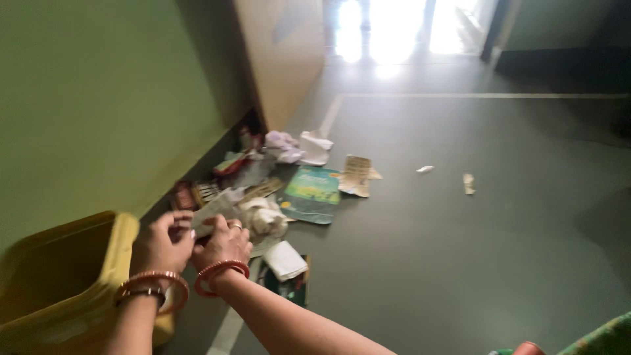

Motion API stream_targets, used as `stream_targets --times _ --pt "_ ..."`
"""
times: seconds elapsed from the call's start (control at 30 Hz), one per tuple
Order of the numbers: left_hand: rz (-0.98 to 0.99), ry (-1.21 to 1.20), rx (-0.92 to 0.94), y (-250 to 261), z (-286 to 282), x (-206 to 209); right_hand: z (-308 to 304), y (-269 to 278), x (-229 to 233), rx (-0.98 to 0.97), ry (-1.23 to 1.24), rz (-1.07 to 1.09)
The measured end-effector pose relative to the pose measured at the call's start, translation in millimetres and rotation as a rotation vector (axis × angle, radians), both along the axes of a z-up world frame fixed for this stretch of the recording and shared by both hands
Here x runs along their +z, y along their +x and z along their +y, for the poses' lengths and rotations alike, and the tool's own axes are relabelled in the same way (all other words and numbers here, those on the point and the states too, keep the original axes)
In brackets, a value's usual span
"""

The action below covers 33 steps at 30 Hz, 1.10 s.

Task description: The person picks up various pieces of trash, including paper, plastic wrappers, and a book, from the floor and places them into a yellow bucket.

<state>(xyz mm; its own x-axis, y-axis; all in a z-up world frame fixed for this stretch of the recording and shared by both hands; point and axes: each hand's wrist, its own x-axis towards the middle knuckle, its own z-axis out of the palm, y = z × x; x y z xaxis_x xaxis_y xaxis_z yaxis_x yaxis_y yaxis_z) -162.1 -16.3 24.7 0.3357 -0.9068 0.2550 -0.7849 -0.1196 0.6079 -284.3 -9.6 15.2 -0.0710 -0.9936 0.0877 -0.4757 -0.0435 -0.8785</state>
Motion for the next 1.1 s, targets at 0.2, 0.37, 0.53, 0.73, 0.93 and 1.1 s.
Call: stream_targets --times 0.2,0.37,0.53,0.73,0.93,1.1 --pt "0.034 0.282 -0.062 -20 -27 -125 -27 -86 -57 0.069 0.154 0.387" --pt "0.206 0.391 -0.152 -33 -55 -213 -37 -137 -81 0.102 0.214 0.633" --pt "0.181 0.349 -0.078 -55 -73 -237 -35 -151 -92 0.204 0.314 0.603" --pt "0.181 0.395 0.011 -66 -77 -235 -27 -122 -127 0.228 0.005 0.598" --pt "0.382 0.336 0.025 -41 -71 -244 -27 -86 -127 0.13 0.202 0.189" --pt "0.393 0.191 0.067 -16 -41 -202 -14 -67 -107 0.047 0.153 -0.044"
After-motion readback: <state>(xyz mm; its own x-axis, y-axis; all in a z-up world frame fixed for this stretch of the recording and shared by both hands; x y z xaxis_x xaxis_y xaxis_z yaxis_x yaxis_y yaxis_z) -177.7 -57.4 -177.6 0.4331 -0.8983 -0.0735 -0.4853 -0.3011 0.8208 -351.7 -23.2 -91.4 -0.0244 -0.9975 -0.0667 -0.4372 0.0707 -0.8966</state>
